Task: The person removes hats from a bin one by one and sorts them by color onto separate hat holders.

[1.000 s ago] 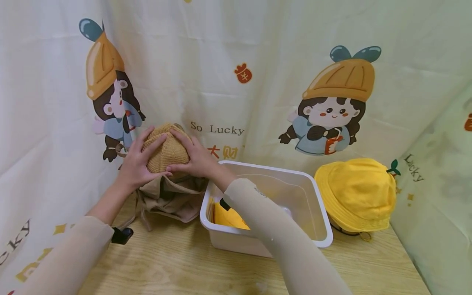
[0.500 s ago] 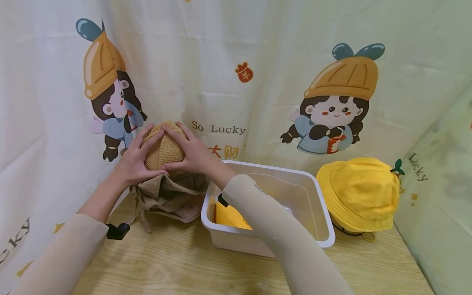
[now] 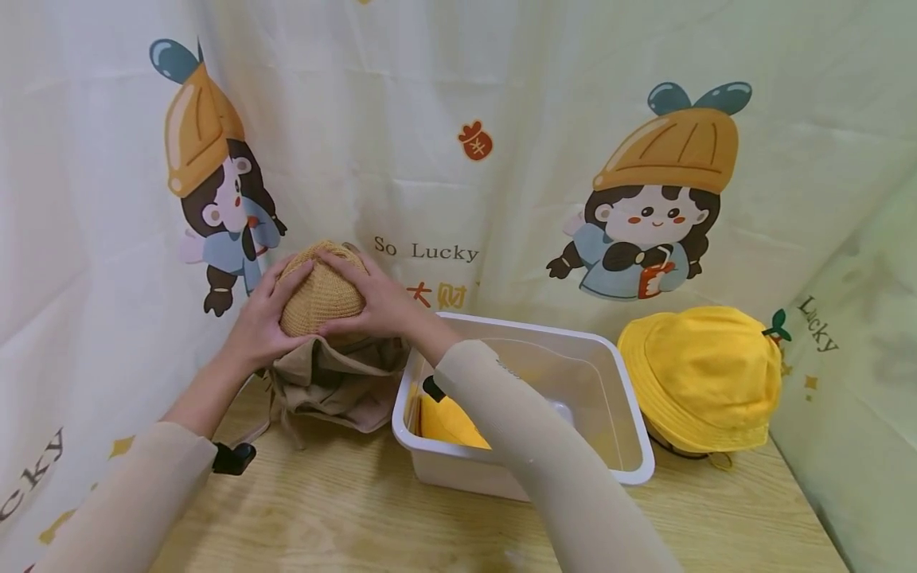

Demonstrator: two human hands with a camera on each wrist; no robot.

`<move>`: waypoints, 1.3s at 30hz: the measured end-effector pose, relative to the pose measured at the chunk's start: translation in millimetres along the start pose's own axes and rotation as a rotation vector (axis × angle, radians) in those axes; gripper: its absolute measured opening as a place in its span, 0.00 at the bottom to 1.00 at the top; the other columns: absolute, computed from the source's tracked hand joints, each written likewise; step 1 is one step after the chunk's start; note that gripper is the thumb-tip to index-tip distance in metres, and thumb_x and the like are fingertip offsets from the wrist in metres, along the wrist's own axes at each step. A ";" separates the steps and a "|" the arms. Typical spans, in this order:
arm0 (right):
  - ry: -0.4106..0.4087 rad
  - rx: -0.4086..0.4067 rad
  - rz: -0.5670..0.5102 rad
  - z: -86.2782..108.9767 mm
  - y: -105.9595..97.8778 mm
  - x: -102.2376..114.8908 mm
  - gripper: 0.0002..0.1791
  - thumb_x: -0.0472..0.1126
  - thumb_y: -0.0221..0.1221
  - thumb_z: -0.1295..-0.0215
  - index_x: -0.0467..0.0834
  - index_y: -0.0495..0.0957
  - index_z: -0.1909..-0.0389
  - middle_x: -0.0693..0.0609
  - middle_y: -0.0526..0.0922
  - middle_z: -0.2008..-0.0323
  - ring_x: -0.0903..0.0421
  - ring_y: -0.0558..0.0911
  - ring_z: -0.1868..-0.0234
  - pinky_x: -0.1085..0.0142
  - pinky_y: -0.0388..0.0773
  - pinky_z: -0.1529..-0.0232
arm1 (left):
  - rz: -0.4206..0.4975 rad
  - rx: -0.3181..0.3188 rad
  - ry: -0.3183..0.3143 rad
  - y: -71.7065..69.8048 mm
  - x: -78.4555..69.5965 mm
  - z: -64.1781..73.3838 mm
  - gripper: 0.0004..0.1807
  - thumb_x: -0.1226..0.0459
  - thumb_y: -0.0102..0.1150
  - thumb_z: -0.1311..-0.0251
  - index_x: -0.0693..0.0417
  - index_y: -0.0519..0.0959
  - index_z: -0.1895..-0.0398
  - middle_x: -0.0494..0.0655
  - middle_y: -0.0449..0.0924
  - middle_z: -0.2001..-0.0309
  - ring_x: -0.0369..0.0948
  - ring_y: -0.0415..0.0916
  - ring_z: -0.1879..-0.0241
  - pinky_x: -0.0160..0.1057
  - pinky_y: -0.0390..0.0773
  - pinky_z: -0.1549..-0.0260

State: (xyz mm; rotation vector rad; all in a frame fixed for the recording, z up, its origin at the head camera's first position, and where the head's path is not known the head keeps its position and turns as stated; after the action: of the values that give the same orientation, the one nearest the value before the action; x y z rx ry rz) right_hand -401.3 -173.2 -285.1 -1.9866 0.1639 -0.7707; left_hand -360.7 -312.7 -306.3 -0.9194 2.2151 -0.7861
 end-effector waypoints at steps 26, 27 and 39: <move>0.261 0.175 -0.379 -27.6 6.9 -32.9 0.38 0.72 0.29 0.27 0.59 0.56 0.23 0.58 0.61 0.26 0.58 0.62 0.27 0.58 0.59 0.28 | 0.017 0.020 -0.082 10.5 -8.4 -11.0 0.57 0.36 0.74 0.61 0.31 0.59 0.24 0.52 0.51 0.23 0.64 0.54 0.29 0.73 0.60 0.43; 0.246 0.180 -0.387 -29.2 8.0 -30.5 0.38 0.72 0.29 0.27 0.59 0.56 0.23 0.56 0.62 0.27 0.57 0.64 0.29 0.58 0.60 0.29 | 0.014 0.011 -0.082 9.8 -7.4 -10.0 0.57 0.34 0.73 0.61 0.31 0.59 0.24 0.52 0.51 0.23 0.63 0.54 0.29 0.73 0.60 0.44; 0.145 0.085 0.021 -10.3 -18.0 1.5 0.47 0.72 0.51 0.34 0.66 0.42 0.20 0.51 0.52 0.21 0.49 0.61 0.25 0.53 0.62 0.28 | 0.141 -0.162 -0.102 -28.4 -34.0 25.8 0.52 0.25 0.51 0.47 0.47 0.64 0.26 0.54 0.50 0.22 0.58 0.47 0.25 0.72 0.50 0.35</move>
State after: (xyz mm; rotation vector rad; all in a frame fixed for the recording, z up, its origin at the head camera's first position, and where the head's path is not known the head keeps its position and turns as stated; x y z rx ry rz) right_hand -409.5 -172.0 -266.1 -1.8467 0.2334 -0.8937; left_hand -311.4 -310.7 -292.5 -0.8479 2.2496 -0.4904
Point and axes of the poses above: each hand's wrist, its own z-axis away from the middle knuckle, its own y-axis out of the palm, x = y × z, the point moved 10 cm from there along -z, towards the middle knuckle
